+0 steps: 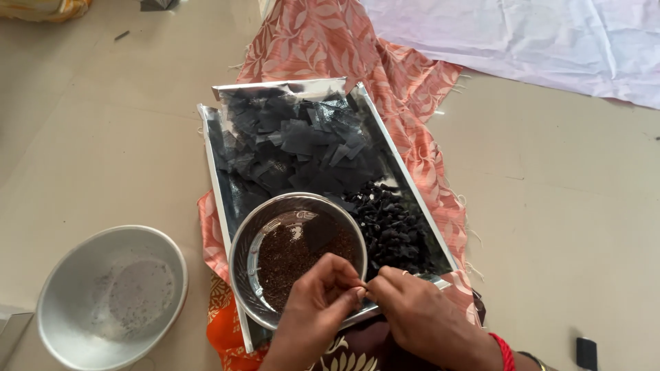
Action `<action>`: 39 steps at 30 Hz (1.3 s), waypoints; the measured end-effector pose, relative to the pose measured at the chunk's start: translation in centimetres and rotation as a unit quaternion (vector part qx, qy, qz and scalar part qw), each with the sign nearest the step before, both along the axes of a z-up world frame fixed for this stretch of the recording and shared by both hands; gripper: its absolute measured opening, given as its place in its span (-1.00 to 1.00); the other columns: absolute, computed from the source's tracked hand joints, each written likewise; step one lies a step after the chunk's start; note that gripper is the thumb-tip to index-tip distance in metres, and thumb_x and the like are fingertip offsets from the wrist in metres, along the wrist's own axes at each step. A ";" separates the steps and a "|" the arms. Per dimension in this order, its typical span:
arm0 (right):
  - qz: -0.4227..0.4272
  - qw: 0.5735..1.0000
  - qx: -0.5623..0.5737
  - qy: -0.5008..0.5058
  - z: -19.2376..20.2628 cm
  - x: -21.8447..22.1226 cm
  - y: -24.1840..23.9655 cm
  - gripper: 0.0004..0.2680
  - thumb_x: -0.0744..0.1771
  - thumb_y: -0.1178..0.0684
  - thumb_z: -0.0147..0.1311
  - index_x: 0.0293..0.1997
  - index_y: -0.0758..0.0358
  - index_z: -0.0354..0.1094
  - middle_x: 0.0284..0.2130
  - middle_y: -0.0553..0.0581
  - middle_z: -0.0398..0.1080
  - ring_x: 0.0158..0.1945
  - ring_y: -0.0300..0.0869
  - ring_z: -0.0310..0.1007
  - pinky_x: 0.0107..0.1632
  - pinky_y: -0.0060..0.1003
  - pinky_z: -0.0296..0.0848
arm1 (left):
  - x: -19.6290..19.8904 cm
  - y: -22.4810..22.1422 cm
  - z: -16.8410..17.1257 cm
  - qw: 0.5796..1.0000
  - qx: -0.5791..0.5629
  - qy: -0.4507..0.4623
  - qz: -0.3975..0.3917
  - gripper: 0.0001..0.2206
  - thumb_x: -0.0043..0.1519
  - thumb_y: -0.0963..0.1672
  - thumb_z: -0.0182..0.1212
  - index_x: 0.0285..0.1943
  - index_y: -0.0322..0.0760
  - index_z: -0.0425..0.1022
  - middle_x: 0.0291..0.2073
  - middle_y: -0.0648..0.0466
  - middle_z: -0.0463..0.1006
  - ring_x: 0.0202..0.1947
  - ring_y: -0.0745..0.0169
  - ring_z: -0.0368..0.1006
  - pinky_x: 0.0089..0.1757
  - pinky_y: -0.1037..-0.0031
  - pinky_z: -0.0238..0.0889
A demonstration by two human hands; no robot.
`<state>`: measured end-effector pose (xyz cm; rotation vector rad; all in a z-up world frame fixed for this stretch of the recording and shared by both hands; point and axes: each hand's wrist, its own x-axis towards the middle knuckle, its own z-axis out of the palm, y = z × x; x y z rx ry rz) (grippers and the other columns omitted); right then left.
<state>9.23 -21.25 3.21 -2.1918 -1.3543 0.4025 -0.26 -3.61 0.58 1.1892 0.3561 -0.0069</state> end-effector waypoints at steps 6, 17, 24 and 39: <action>-0.097 0.899 0.061 0.423 -3.0 1.8 -2.1 -0.80 0.42 0.07 0.02 -0.34 0.39 0.28 -0.51 0.12 0.23 -0.46 -0.17 0.22 -0.38 -0.24 0.24 | -0.7 -1.0 -0.7 0.914 0.326 -0.242 -0.004 -0.87 0.25 -0.30 0.27 -0.09 -0.38 0.45 -0.32 -0.03 0.54 -0.31 0.26 0.53 -0.32 0.44 0.43; -0.062 0.994 -0.056 -0.074 -1.0 2.4 -0.6 -0.88 0.31 0.05 0.10 -0.28 0.28 0.46 -0.42 0.14 0.38 -0.31 0.03 0.47 -0.27 -0.08 0.45 | 3.0 1.8 -4.2 0.830 0.556 -0.031 0.019 -0.68 0.20 -0.18 0.32 0.11 -0.46 0.51 0.01 -0.18 0.59 0.01 -0.01 0.54 0.00 0.34 0.47; -0.104 0.988 -0.068 -0.094 -1.2 1.9 -0.7 -0.82 0.32 -0.05 0.12 -0.23 0.25 0.46 -0.38 0.14 0.41 -0.30 0.07 0.49 -0.26 -0.05 0.47 | 5.9 3.6 -5.4 0.749 0.659 0.035 -0.057 -0.55 0.13 -0.20 0.38 0.19 -0.56 0.42 -0.03 -0.24 0.54 -0.05 -0.02 0.49 -0.02 0.34 0.44; -0.166 0.981 0.060 0.081 2.5 1.3 -0.1 -0.79 0.32 0.02 0.10 -0.01 0.26 0.49 -0.13 0.11 0.49 -0.23 -0.12 0.59 -0.21 -0.28 0.55 | 5.4 3.4 2.2 0.896 0.412 0.162 0.039 -0.86 0.29 -0.18 0.18 -0.02 -0.23 0.59 -0.34 0.00 0.68 -0.47 0.18 0.59 -0.40 0.38 0.46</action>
